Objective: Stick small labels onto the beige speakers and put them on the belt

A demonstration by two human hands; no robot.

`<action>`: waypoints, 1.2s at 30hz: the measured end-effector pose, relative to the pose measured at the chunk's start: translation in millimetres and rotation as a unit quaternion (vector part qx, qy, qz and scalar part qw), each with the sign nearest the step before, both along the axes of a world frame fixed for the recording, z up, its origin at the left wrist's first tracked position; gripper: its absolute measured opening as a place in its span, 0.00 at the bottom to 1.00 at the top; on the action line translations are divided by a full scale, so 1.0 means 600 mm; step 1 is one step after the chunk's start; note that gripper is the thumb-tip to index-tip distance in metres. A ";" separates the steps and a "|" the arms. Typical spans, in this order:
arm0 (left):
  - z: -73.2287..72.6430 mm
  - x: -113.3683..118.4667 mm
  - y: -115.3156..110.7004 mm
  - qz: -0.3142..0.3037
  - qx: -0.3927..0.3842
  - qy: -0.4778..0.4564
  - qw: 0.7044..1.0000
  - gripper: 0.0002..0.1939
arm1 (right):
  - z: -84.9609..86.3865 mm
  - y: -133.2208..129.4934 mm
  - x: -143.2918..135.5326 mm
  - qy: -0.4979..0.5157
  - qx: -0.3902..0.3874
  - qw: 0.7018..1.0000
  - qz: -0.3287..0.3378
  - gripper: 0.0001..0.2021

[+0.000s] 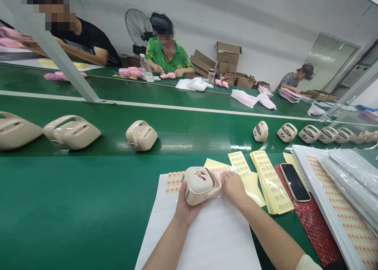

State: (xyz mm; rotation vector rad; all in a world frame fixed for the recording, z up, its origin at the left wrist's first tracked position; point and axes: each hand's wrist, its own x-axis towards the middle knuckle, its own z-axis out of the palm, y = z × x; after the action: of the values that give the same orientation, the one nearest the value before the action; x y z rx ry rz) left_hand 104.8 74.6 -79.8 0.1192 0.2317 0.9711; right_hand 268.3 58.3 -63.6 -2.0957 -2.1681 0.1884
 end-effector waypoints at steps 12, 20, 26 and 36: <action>-0.010 -0.012 0.001 0.015 0.030 -0.064 0.997 0.22 | -0.035 0.019 -0.003 0.041 0.046 0.996 -0.072 0.23; -0.010 -0.007 0.002 0.034 0.010 -0.024 0.999 0.21 | -0.026 0.041 0.013 0.054 0.046 0.989 -0.131 0.21; -0.008 0.000 0.006 0.039 -0.009 0.015 0.999 0.25 | -0.022 0.064 0.047 0.024 0.088 0.993 -0.073 0.15; -0.030 0.003 0.015 0.038 0.058 -0.086 0.994 0.26 | -0.026 0.081 0.065 0.052 0.144 0.988 -0.017 0.09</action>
State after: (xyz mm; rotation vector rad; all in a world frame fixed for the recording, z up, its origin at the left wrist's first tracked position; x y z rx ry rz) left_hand 106.6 83.9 -97.8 0.1333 0.0219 1.0656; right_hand 307.5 106.7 -79.2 -1.9153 -1.9649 -0.0183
